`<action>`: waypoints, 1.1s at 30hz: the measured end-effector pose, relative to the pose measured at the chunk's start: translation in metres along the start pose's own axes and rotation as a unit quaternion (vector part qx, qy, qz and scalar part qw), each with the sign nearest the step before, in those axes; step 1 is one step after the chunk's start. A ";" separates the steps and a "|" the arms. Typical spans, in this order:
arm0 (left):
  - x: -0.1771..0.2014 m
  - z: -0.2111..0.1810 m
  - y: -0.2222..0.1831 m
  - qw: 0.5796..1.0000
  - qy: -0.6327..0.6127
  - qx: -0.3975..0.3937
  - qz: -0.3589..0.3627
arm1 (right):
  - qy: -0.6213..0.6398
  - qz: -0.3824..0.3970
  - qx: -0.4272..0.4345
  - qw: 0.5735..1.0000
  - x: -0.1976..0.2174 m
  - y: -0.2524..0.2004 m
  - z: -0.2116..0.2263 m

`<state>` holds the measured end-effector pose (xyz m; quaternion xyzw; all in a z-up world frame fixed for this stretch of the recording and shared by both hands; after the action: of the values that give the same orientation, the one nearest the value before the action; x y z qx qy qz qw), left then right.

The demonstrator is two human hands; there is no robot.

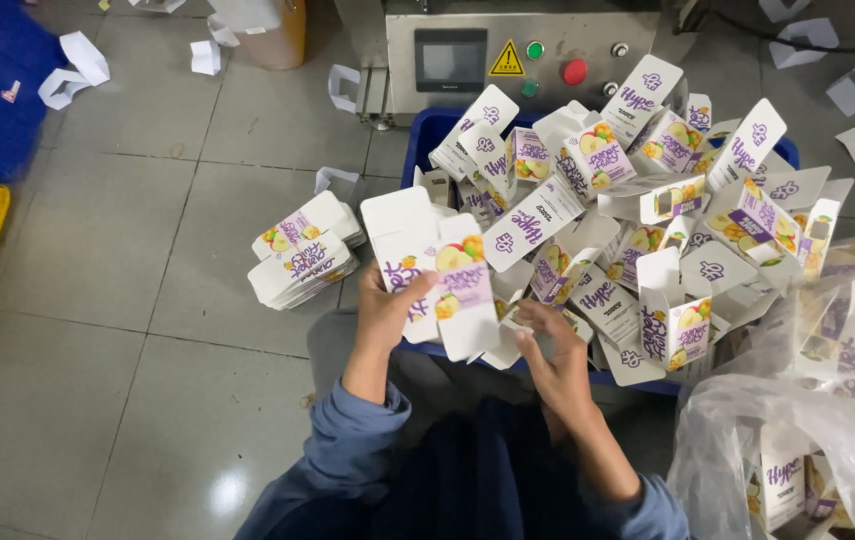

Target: Folding flat cardboard juice boxes into their final shape and placing them into a storage bin.

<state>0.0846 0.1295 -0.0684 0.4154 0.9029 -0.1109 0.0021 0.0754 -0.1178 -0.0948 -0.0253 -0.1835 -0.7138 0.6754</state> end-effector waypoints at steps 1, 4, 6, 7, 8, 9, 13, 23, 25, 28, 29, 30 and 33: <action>-0.005 0.001 -0.007 1.000 -0.001 0.000 0.002 | -0.001 -0.002 0.001 1.000 -0.002 0.001 0.002; -0.033 -0.014 -0.035 0.996 -0.049 0.002 0.068 | 0.103 -0.020 -0.086 0.991 -0.002 0.002 -0.002; -0.072 -0.039 -0.073 0.904 -0.316 0.166 0.237 | 0.263 -0.016 -0.183 0.947 -0.008 -0.001 -0.007; -0.071 -0.028 -0.069 0.903 -0.317 0.166 0.239 | 0.263 -0.017 -0.182 0.947 -0.007 -0.002 -0.002; -0.079 -0.019 -0.074 0.866 -0.340 0.203 0.307 | 0.287 -0.019 -0.187 0.939 -0.007 -0.004 0.002; -0.085 -0.012 -0.080 0.821 -0.361 0.237 0.373 | 0.312 -0.021 -0.191 0.931 -0.007 -0.006 0.007; -0.093 0.025 -0.086 0.802 -0.336 0.218 0.443 | 0.273 -0.014 -0.204 0.940 0.008 -0.005 0.002; -0.082 0.028 -0.042 0.979 -0.042 -0.131 0.149 | 0.067 -0.025 -0.073 0.995 0.038 0.003 0.019; -0.082 0.011 -0.049 0.982 -0.001 -0.152 0.116 | 0.050 -0.019 -0.052 0.997 0.031 0.003 0.028; -0.079 0.021 -0.050 0.992 0.072 -0.078 0.067 | 0.008 -0.025 -0.035 0.999 0.031 0.001 0.020; -0.080 0.035 -0.052 0.992 0.102 0.012 0.075 | 0.004 -0.016 -0.041 0.999 0.031 0.002 0.010; -0.080 0.048 -0.056 0.983 0.130 0.101 0.081 | -0.001 -0.007 -0.047 0.999 0.030 0.002 0.001; -0.086 0.045 -0.055 0.973 0.095 0.088 0.193 | -0.035 -0.028 0.051 0.998 0.044 0.010 -0.006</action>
<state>0.0960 0.0216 -0.0932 0.5886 0.7886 -0.1474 -0.0993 0.0825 -0.1614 -0.0853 -0.0111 -0.2440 -0.7211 0.6484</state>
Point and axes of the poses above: each hand's wrist, its own y-axis towards the middle knuckle, its own x-axis out of the back of the hand, z = x × y, the point moved 9 cm from there along y, towards the middle knuckle, and after that the axes turned 13 degrees about -z, right-handed, at the moved point
